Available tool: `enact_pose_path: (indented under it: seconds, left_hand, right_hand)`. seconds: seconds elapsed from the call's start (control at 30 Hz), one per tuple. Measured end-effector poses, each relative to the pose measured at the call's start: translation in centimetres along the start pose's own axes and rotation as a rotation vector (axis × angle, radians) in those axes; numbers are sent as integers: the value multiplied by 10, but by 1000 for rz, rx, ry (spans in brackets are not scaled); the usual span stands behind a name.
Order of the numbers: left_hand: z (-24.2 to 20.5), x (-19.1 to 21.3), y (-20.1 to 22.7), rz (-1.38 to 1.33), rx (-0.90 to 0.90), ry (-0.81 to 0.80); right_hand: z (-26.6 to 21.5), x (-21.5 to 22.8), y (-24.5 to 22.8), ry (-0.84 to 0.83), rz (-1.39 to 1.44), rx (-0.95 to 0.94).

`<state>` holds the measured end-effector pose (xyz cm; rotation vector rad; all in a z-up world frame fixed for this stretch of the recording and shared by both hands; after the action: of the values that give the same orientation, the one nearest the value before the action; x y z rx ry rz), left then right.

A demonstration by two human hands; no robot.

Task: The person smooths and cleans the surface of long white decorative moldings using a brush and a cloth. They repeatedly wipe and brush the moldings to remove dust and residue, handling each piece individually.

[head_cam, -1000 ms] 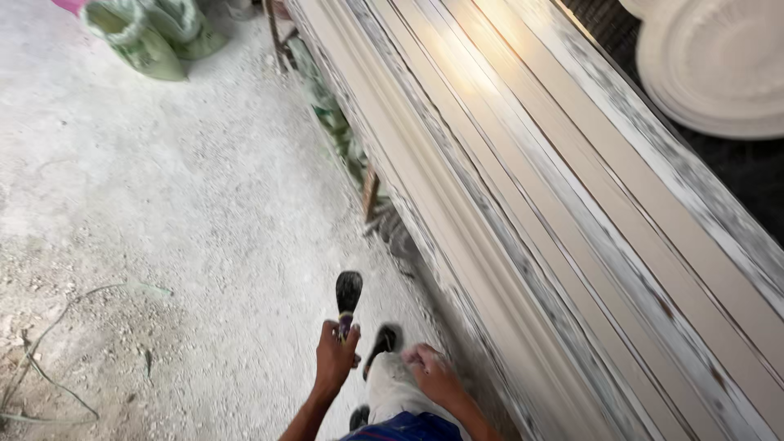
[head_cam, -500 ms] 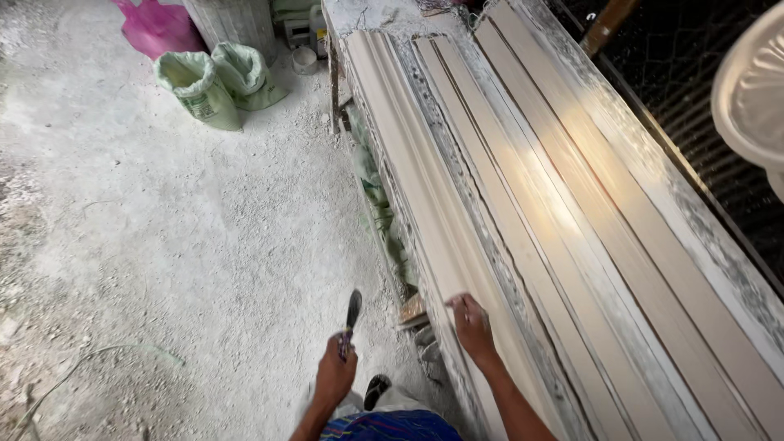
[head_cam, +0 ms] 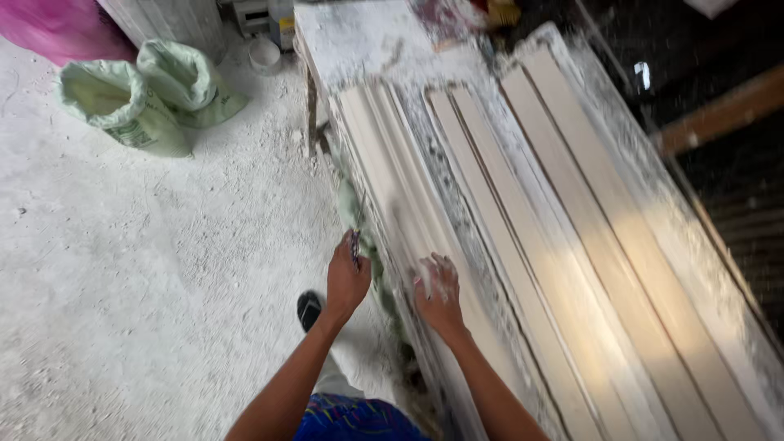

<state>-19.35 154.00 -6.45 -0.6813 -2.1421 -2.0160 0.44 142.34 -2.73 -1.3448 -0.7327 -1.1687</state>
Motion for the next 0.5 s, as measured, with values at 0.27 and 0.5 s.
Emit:
enact_pose_path:
  seconds: [0.27,0.5]
  left_hand:
    - [118,-8,82,132,213,-164]
    - [184,-17,72,333,89,-109]
  right_hand:
    - [133,-46,-15,-131,-235,-26]
    - [143,-52,-12,-95,-219,-93]
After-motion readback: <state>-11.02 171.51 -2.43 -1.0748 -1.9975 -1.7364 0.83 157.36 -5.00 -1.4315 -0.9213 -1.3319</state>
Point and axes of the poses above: each hand's wrist, its own z-axis towards the middle knuckle, its own x-axis out of the back of the hand, y = z × x, the point moved 5 cm from there along z, towards the middle knuckle, and after that the axes turned 5 degrees about -z, right-handed, at the moved point
